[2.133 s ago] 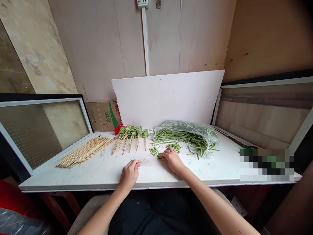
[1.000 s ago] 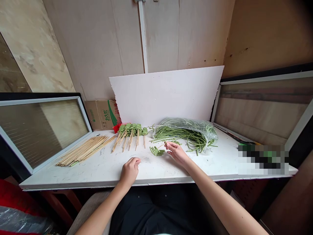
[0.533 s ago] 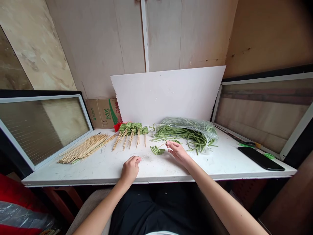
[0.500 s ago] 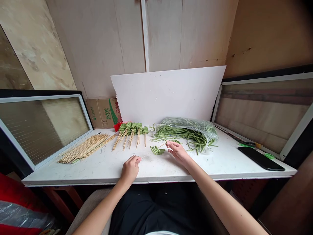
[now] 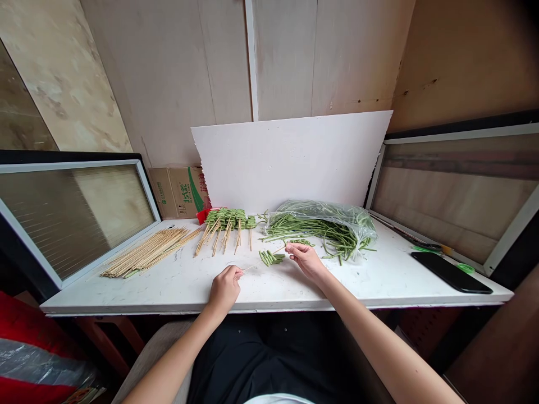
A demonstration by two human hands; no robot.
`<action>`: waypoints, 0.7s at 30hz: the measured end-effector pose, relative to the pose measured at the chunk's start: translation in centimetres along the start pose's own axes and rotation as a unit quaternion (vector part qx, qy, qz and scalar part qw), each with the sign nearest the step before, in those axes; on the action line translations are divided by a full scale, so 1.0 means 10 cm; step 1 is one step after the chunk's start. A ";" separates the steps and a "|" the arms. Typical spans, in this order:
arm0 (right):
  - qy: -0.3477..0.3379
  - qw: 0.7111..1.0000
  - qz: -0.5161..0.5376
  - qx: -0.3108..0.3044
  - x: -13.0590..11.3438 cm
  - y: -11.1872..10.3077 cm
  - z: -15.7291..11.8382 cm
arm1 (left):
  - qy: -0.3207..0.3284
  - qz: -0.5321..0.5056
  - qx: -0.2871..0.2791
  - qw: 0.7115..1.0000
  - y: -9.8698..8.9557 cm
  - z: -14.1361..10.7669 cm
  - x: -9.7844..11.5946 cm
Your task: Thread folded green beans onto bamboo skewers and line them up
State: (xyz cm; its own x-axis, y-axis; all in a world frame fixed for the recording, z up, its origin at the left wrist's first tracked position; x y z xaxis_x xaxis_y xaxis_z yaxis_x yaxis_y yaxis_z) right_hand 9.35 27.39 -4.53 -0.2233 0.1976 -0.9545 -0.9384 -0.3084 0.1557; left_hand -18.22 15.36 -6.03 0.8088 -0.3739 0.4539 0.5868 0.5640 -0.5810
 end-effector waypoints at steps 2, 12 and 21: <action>0.000 1.000 0.008 0.002 0.00 0.01 0.00 | 0.001 0.000 0.000 1.000 0.00 0.00 0.00; -0.012 1.000 -0.011 -0.002 -0.03 0.03 -0.04 | 0.015 0.005 -0.002 1.000 -0.01 0.01 0.02; -0.047 0.999 -0.026 -0.007 -0.10 0.06 -0.05 | 0.030 -0.016 -0.016 0.999 0.00 0.02 0.02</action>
State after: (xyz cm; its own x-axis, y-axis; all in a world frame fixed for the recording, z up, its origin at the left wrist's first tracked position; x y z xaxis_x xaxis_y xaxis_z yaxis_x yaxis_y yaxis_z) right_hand 9.18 26.58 -3.62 -0.1996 0.3001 -0.9328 -0.9457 -0.3082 0.1031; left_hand -18.09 15.41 -5.77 0.7900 -0.4349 0.4321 0.6124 0.5274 -0.5888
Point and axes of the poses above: each hand's wrist, its own z-axis towards the middle knuckle, its own y-axis out of the palm, x = y × z, the point moved 6 cm from there along z, towards the middle knuckle, and after that the axes turned 3 degrees about -y, right-handed, at the moved point
